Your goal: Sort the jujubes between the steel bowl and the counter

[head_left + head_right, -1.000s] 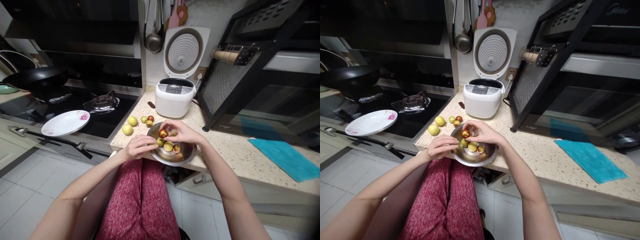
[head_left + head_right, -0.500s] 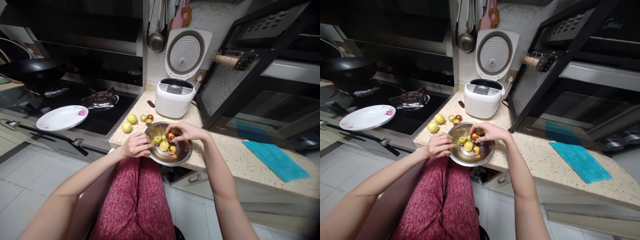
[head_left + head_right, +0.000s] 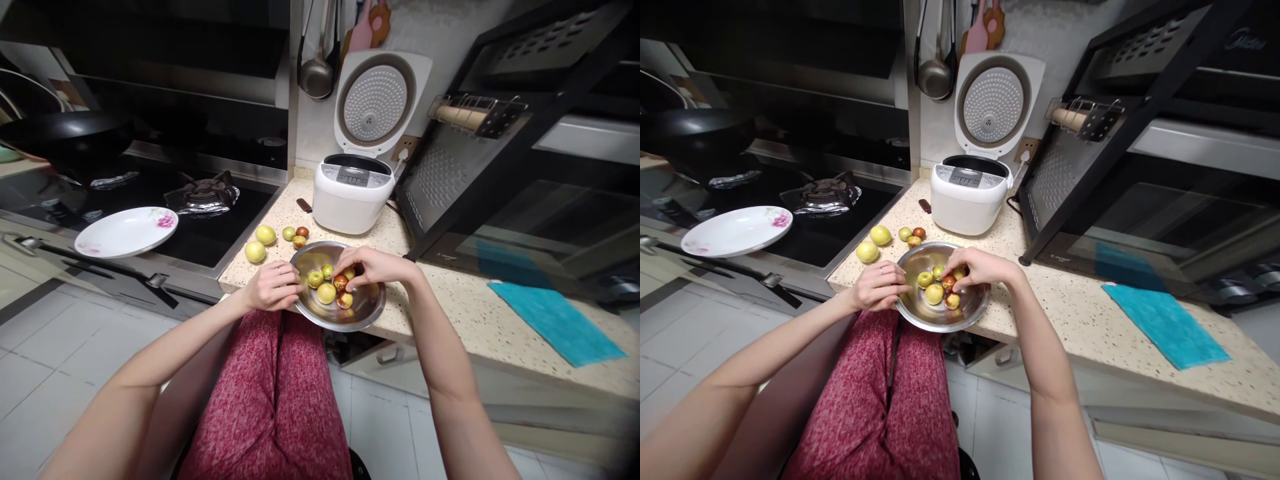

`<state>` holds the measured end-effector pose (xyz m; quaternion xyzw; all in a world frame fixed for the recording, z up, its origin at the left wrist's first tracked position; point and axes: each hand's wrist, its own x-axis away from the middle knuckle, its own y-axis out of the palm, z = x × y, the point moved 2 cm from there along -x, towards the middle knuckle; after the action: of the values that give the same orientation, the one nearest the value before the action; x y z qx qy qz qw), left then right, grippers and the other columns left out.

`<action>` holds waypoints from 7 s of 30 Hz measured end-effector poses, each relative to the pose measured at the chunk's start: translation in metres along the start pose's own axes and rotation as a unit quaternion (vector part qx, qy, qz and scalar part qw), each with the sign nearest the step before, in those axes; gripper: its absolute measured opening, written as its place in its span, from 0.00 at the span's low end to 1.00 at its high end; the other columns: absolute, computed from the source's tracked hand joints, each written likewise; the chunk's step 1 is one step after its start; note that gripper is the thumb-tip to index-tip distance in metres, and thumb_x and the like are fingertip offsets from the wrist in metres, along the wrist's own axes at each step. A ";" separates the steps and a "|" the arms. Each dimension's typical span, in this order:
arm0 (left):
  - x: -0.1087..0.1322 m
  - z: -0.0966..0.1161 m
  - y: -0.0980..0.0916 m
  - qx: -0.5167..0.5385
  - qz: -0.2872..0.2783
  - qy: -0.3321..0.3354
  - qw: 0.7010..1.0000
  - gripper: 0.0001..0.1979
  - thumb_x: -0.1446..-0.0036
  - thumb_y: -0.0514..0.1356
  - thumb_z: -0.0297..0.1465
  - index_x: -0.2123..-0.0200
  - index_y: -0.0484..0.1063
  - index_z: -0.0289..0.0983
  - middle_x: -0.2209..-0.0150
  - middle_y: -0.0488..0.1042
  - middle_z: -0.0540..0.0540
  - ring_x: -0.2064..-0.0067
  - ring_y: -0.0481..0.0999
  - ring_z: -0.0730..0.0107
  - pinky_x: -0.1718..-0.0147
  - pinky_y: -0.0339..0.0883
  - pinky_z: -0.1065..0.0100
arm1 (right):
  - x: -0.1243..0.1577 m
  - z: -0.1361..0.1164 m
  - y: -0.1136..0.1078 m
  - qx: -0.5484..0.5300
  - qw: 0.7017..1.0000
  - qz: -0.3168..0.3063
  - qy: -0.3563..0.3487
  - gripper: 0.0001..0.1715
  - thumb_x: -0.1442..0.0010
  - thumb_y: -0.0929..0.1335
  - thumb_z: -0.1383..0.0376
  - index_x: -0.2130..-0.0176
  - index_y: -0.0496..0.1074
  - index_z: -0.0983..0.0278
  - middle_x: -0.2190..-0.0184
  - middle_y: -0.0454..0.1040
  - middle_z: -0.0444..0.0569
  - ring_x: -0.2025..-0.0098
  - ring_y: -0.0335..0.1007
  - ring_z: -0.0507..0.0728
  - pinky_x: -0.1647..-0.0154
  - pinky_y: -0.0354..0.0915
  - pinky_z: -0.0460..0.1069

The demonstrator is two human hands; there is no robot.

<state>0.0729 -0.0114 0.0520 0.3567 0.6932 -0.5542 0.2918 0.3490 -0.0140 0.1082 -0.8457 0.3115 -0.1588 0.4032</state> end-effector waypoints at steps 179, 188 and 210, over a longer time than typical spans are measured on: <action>0.010 0.003 0.000 -0.029 0.036 0.045 0.998 0.18 0.26 0.55 0.32 0.71 0.74 0.37 0.77 0.76 0.50 0.71 0.80 0.73 0.62 0.79 0.72 | -0.038 -0.037 0.019 -0.003 0.979 0.158 -0.132 0.16 0.37 0.76 0.58 0.52 0.79 0.61 0.53 0.82 0.53 0.50 0.79 0.61 0.44 0.74 0.58; 0.010 0.007 -0.010 -0.040 0.035 0.059 0.997 0.08 0.30 0.61 0.28 0.62 0.80 0.37 0.66 0.85 0.49 0.60 0.87 0.72 0.48 0.82 0.70 | -0.040 -0.045 0.032 -0.012 0.982 0.107 -0.154 0.14 0.33 0.73 0.60 0.48 0.78 0.60 0.50 0.82 0.52 0.48 0.78 0.60 0.43 0.72 0.57; 0.022 -0.002 -0.005 -0.053 0.022 0.033 0.998 0.16 0.27 0.57 0.39 0.56 0.82 0.35 0.62 0.87 0.45 0.58 0.88 0.69 0.56 0.83 0.71 | -0.046 -0.040 0.040 0.033 0.977 0.160 -0.137 0.10 0.29 0.70 0.62 0.53 0.82 0.61 0.58 0.83 0.51 0.54 0.79 0.59 0.50 0.74 0.56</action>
<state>0.0564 -0.0066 0.0373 0.3739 0.7224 -0.4985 0.2996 0.2777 -0.0263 0.1006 -0.7852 0.3791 0.0145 0.4894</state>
